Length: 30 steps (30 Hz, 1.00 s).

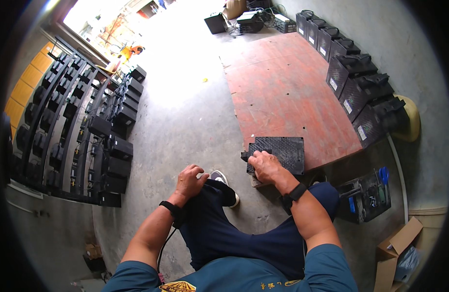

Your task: Manually repairing or inspecting an electronic battery-like unit with a screwdriver.

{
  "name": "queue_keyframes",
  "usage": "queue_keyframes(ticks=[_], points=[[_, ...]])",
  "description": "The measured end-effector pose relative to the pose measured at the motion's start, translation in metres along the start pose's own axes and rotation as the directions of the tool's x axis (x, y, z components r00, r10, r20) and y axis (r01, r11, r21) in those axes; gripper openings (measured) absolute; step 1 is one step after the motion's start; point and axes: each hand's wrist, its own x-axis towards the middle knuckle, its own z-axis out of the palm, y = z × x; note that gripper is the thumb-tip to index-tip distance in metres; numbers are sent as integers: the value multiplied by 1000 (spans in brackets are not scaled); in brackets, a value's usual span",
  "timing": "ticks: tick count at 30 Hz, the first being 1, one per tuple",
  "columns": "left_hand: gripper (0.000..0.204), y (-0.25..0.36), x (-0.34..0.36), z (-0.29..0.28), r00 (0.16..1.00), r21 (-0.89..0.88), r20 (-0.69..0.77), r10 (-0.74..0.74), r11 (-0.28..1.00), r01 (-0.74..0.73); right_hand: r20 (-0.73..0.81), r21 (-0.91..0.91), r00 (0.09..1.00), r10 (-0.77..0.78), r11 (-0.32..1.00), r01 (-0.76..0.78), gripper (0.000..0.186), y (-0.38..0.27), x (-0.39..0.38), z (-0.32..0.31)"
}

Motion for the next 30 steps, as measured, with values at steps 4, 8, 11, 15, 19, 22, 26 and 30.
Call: queue_keyframes(ticks=[4,8,11,15,19,22,26,30], points=[[24,-3,-1,0,1000,5,-4,-8,1000,8,53,36,983,174,984,-176,35,-9,2,-12],[24,-1,0,0,1000,5,-2,-5,1000,5,96,45,984,150,987,-155,37,-6,1,-11],[24,0,1,0,1000,2,7,-7,1000,7,88,15,996,13,1000,-15,40,1,3,0],[25,-1,0,-1,1000,5,19,-18,1000,18,63,82,998,24,996,-29,39,2,2,-1],[25,-3,-1,-1,1000,22,21,-14,1000,14,68,64,980,186,980,-190,37,-6,2,-8],[26,-2,-1,-1,1000,24,21,-16,1000,16,88,56,984,157,985,-162,38,-5,2,-10],[24,1,2,-1,1000,12,20,-14,1000,14,85,53,996,-16,999,11,38,5,4,3],[24,0,0,-2,1000,13,18,-20,1000,19,73,94,997,5,995,-12,38,0,3,-2]])
